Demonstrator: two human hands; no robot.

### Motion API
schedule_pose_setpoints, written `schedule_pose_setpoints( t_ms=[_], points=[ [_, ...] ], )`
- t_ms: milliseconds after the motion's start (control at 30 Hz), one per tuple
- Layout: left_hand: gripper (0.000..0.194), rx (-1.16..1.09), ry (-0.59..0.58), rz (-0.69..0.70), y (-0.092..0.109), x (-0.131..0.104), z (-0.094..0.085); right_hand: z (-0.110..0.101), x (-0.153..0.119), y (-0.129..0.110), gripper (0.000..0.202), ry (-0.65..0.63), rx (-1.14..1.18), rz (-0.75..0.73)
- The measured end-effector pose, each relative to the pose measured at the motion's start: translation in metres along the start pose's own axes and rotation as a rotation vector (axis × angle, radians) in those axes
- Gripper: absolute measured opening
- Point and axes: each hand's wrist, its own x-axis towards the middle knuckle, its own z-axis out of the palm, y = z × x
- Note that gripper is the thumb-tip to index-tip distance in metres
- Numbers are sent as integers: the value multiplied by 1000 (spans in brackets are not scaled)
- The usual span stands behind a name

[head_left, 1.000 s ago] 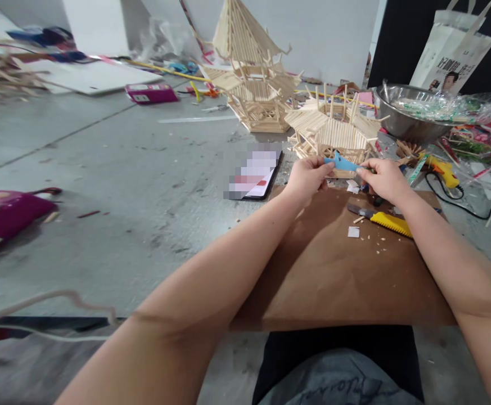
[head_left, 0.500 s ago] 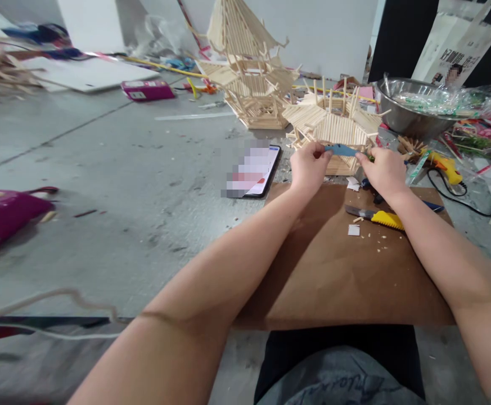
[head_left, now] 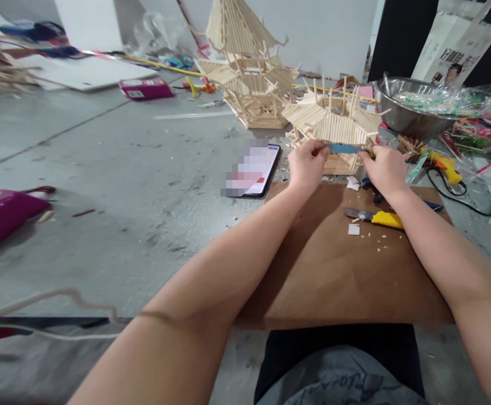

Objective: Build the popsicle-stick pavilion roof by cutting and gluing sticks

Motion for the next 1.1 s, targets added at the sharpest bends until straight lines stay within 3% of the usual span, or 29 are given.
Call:
schedule_pose_setpoints(
  t_ms=[600,767,933,1033,1100],
  points=[
    [19,146,41,39,0,3,2,4,2,2,41,49,-102,-9],
    [18,135,32,47,2,1,2,1,1,2,36,39,-104,-81],
    [20,116,-91,100,5,-9,-3,-25,3,8,29,-68,-84,-118],
    [27,160,-214,149,10,-17,-8,-50,8,22,28,-238,-48,-18],
    [30,229,-262,182,13,-23,-11,-64,13,36,28,-268,-45,78]
  ],
)
